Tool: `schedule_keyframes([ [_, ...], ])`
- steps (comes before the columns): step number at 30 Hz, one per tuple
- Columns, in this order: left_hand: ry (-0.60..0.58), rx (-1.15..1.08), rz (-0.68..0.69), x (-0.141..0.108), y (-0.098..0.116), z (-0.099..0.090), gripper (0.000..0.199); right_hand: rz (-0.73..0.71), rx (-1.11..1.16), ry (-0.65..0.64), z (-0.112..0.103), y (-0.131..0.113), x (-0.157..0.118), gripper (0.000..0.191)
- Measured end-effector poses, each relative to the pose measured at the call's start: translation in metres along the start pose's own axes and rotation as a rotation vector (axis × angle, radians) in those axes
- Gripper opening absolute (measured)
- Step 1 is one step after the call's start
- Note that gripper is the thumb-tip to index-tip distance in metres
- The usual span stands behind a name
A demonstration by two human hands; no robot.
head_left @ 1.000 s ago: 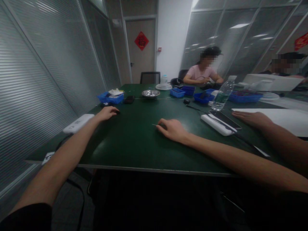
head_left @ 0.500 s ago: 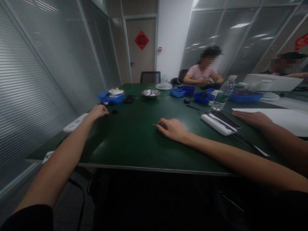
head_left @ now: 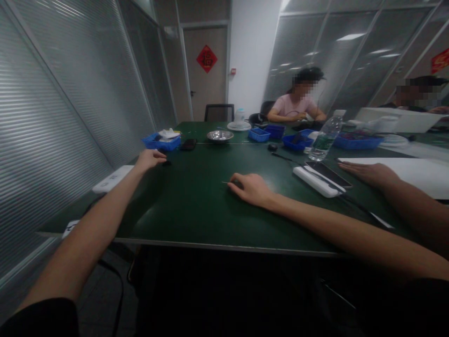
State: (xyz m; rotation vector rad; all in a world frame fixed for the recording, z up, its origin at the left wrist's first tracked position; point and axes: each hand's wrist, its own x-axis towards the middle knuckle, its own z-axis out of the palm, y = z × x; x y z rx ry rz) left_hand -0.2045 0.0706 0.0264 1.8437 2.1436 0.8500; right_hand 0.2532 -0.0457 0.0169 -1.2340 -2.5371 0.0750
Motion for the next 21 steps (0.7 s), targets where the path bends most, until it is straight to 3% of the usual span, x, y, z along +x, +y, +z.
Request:
schedule_keyframes([
  [10,-0.064,-0.021,0.055,0.016,-0.027,0.019,0.032,-0.018,0.003,0.009,0.001,0.002,0.000,0.035],
  [21,-0.125,-0.051,-0.016,0.012,-0.023,0.016,0.039,-0.004,-0.015,-0.005,0.000,0.000,0.000,0.036],
])
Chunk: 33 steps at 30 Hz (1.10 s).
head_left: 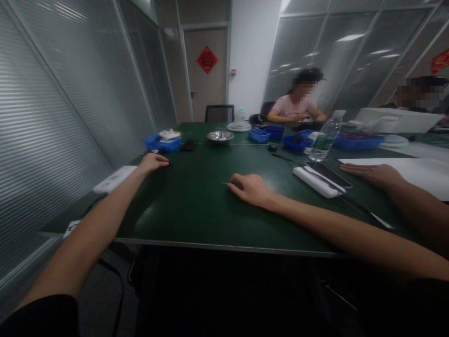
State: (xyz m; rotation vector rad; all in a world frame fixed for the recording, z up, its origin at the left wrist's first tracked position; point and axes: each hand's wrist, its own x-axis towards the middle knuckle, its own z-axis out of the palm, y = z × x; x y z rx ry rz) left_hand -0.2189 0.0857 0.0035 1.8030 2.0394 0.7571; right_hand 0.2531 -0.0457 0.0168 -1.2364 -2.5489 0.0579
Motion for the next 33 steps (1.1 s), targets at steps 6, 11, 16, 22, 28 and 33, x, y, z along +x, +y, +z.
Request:
schedule_keyframes([
  [6,-0.012,0.000,0.066,-0.008,0.016,0.003,0.034,-0.029,0.047,0.005,-0.001,0.001,-0.001,0.036],
  [11,-0.252,-0.116,0.388,-0.040,0.070,0.027,0.040,-0.059,0.067,0.040,0.003,0.005,0.000,0.035],
  [16,-0.549,-0.182,0.707,-0.089,0.130,0.060,0.038,-0.099,0.089,0.068,0.003,0.003,-0.001,0.034],
  [22,-0.587,-0.241,0.811,-0.118,0.152,0.077,0.035,-0.173,0.092,0.084,0.005,0.005,-0.002,0.032],
  [28,-0.573,-0.270,0.795,-0.123,0.154,0.080,0.033,-0.197,0.073,0.079,0.007,0.007,-0.001,0.033],
  [33,-0.590,-0.297,0.819,-0.133,0.161,0.086,0.034,-0.216,0.078,0.054,0.007,0.005,-0.002,0.032],
])
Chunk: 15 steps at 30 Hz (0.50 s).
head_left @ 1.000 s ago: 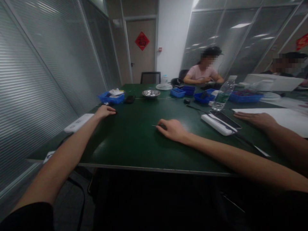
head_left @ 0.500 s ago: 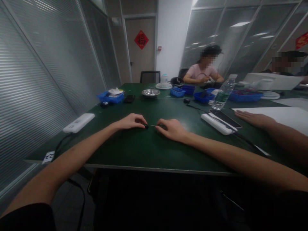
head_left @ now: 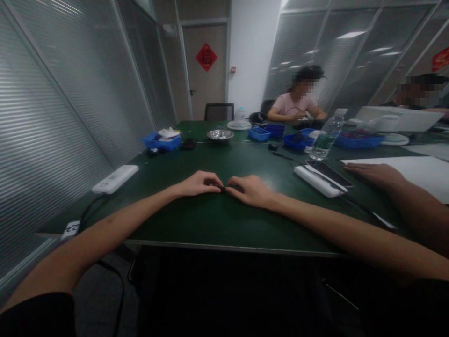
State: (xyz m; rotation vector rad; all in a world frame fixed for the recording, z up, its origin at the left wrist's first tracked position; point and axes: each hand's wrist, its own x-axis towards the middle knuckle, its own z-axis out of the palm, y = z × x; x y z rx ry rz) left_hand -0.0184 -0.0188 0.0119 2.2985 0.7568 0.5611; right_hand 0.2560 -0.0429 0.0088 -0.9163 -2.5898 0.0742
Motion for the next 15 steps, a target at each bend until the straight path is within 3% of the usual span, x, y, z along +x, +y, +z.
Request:
schedule_keyframes([
  [6,0.002,0.006,-0.006,0.0004,0.0050,0.0050,0.038,0.002,0.004,-0.002,-0.0001,-0.0007,0.0004,0.033],
  [15,0.067,-0.021,-0.049,0.0030,-0.0030,0.0043,0.058,0.180,-0.043,0.049,-0.0008,-0.0011,0.0020,0.033],
])
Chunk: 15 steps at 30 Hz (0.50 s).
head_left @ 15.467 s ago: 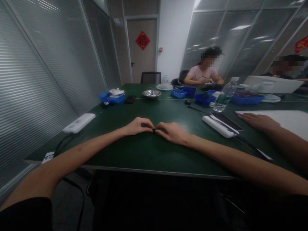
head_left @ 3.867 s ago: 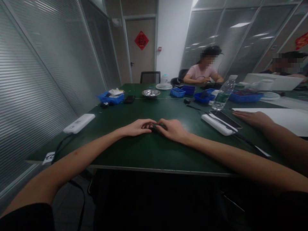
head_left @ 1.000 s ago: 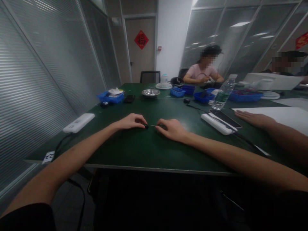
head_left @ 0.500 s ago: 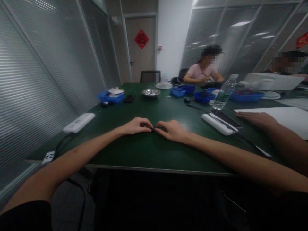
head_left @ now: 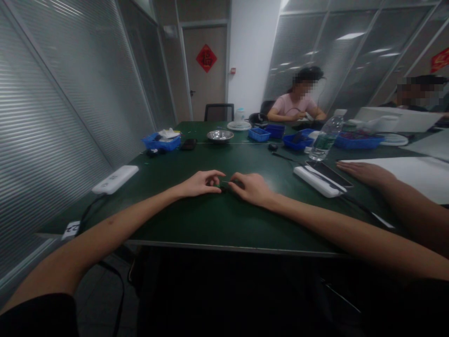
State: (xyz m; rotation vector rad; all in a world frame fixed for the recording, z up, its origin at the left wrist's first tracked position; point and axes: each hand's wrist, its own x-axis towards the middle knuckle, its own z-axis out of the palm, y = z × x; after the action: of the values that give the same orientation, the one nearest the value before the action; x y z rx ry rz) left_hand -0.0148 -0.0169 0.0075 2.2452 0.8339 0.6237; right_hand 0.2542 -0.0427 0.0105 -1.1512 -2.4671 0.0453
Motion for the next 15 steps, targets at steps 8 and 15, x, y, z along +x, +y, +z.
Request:
schedule_keyframes([
  [8,0.018,0.079,-0.001,-0.0016,-0.0013,-0.0044,0.036,-0.127,0.017,-0.015,-0.0019,-0.0012,-0.0021,0.032],
  [15,0.003,0.073,0.063,-0.0018,0.0024,-0.0001,0.034,-0.159,0.025,-0.038,-0.0016,0.0004,-0.0016,0.031],
])
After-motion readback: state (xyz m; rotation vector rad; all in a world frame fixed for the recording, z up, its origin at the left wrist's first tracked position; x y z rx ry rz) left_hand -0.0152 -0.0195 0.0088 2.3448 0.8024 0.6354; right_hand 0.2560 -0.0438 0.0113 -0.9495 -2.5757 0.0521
